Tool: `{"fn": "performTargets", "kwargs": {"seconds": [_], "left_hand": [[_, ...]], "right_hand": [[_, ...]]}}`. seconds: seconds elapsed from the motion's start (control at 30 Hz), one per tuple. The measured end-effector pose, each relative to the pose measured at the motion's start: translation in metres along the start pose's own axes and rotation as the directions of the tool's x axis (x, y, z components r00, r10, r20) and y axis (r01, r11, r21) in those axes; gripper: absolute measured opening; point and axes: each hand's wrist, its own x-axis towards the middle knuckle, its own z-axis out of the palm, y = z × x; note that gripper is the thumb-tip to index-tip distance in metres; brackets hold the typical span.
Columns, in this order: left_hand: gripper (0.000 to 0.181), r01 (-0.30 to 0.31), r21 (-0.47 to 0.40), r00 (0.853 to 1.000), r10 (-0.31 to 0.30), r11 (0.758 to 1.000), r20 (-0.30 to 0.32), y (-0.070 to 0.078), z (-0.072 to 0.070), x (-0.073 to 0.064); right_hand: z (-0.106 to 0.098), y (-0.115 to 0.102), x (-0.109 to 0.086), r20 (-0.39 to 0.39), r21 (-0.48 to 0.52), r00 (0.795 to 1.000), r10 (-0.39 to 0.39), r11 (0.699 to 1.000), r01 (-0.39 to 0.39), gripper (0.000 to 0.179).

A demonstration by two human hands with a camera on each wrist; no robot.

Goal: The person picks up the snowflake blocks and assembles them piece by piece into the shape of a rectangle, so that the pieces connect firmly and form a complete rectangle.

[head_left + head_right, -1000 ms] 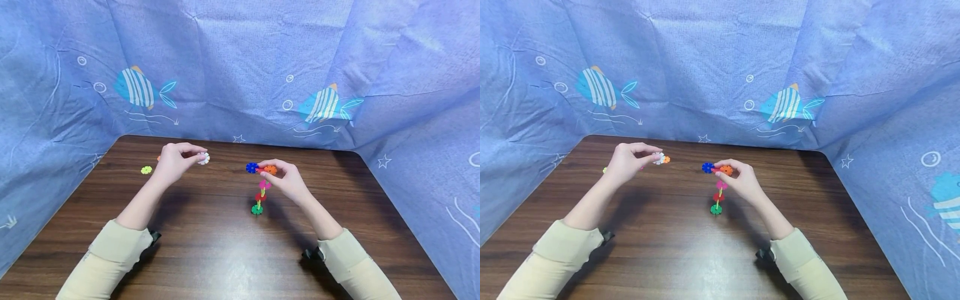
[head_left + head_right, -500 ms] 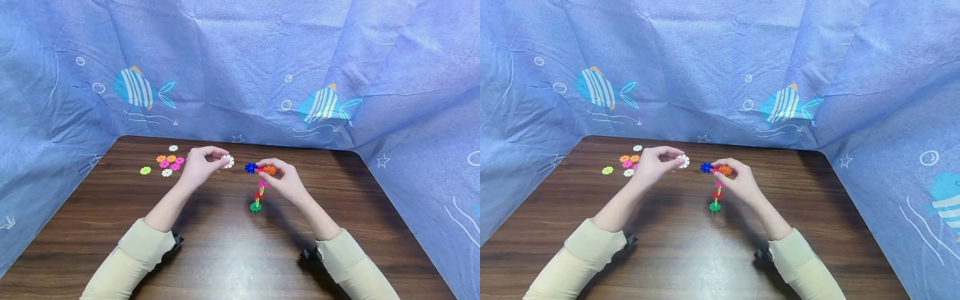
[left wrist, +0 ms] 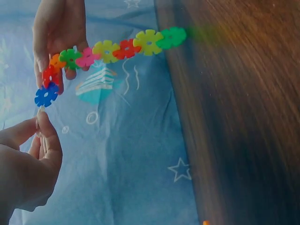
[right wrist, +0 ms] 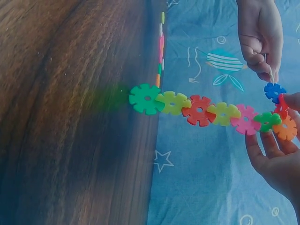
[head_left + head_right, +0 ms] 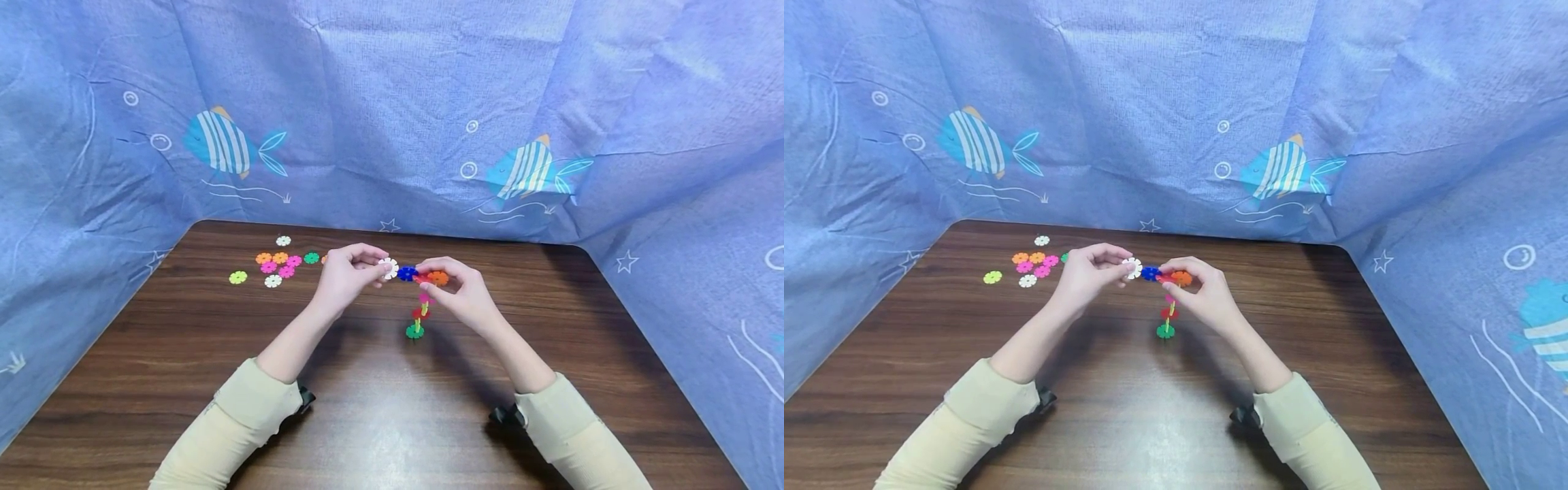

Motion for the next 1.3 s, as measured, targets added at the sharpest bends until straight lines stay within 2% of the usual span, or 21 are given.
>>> {"fn": "performTargets", "kwargs": {"seconds": [0.3,0.5,0.8,1.03,1.3], "left_hand": [[0.02,0.031,-0.122,0.998,-0.037,0.992,-0.043,-0.006,0.01,-0.003],[0.019,0.038,-0.168,0.996,-0.05,0.985,-0.07,-0.007,0.015,-0.006],[0.02,0.066,-0.216,0.995,-0.08,0.974,-0.057,-0.005,0.019,-0.01],[0.022,0.111,-0.243,0.989,-0.13,0.964,-0.065,-0.002,0.022,-0.012],[0.02,0.12,-0.288,0.982,-0.156,0.95,-0.106,0.004,0.029,-0.017]], "right_hand": [[0.006,-0.002,0.001,0.005,0.03,1.0,-0.025,0.999,0.025,0.021],[0.012,-0.007,0.002,0.003,0.018,1.0,0.029,0.999,-0.029,0.017],[0.016,-0.013,0.003,-0.008,-0.027,0.997,0.073,0.997,-0.073,0.01],[0.017,0.019,0.004,-0.022,0.021,0.995,0.094,0.995,-0.093,0.01],[0.02,0.021,0.003,-0.079,0.078,0.996,0.032,0.997,-0.026,0.009]]}}
